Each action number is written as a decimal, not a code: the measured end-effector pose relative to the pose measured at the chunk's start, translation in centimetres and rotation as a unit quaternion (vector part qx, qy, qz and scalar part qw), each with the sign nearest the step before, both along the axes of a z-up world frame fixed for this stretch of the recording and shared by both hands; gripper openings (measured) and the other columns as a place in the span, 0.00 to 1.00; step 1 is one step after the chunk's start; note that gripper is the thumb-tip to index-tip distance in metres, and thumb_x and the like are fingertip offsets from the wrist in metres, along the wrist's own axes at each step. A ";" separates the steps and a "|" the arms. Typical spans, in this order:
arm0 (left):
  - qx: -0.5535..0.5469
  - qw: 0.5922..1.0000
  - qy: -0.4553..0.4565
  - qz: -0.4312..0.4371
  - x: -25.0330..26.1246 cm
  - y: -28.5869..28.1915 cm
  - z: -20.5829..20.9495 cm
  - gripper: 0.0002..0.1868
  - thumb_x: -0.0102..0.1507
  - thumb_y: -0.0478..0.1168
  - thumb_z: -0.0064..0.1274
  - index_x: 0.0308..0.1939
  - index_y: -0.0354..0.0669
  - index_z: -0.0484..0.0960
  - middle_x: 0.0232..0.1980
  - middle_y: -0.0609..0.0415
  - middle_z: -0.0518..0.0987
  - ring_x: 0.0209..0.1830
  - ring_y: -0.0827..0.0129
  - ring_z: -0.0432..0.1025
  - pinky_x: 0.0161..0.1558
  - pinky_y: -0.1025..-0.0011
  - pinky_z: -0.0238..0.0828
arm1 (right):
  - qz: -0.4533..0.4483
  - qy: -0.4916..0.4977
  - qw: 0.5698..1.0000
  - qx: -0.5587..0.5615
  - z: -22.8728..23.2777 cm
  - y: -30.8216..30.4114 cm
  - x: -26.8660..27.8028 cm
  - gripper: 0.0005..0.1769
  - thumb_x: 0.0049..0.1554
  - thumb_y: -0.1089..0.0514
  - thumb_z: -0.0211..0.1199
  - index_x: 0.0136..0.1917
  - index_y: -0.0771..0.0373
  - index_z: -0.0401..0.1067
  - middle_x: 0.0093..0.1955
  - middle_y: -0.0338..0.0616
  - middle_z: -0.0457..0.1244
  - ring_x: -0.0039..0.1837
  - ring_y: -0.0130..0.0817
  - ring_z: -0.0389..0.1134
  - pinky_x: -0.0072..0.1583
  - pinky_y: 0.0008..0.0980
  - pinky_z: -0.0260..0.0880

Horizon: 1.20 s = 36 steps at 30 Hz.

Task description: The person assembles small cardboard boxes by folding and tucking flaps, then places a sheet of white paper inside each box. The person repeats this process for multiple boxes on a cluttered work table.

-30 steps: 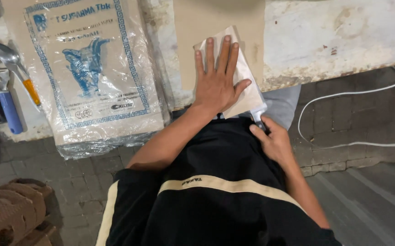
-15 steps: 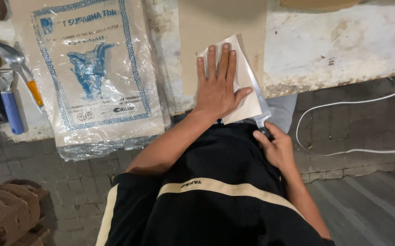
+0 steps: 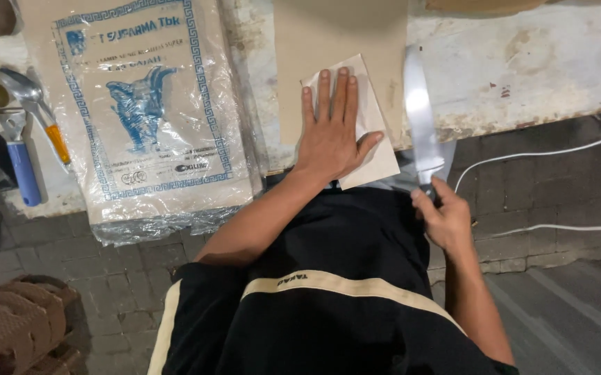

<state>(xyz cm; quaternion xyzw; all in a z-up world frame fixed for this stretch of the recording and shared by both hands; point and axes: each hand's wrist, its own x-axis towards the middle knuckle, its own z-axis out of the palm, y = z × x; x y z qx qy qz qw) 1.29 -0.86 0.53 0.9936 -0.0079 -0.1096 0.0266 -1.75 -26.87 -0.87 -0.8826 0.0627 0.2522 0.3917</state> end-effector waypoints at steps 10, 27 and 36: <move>-0.071 0.992 -0.101 0.030 0.0 0.9 -3.8 0.38 0.73 0.65 0.30 0.77 0.45 0.50 0.80 0.54 0.48 0.81 0.58 0.38 0.78 0.53 0.35 | 0.059 -0.016 0.998 0.013 -1.5 -4.2 -3.1 0.20 0.56 0.53 0.65 0.61 0.56 0.75 0.49 0.33 0.68 0.46 0.21 0.63 0.49 0.24 0.62; -0.309 0.951 -0.010 0.028 -0.2 3.2 -2.9 0.31 0.75 0.57 0.18 0.79 0.50 0.48 0.82 0.57 0.44 0.82 0.64 0.33 0.78 0.58 0.17 | 0.063 0.047 0.996 -0.035 0.6 -1.0 -1.6 0.24 0.52 0.53 0.70 0.61 0.60 0.75 0.33 0.67 0.68 0.34 0.49 0.69 0.38 0.43 0.64; -0.149 0.987 0.052 -0.007 0.0 2.1 -1.1 0.33 0.74 0.60 0.19 0.80 0.55 0.41 0.82 0.53 0.35 0.82 0.61 0.26 0.77 0.55 0.15 | 0.043 0.019 0.998 0.043 -0.1 3.8 -0.6 0.21 0.56 0.54 0.66 0.60 0.64 0.73 0.33 0.51 0.70 0.35 0.38 0.72 0.40 0.35 0.70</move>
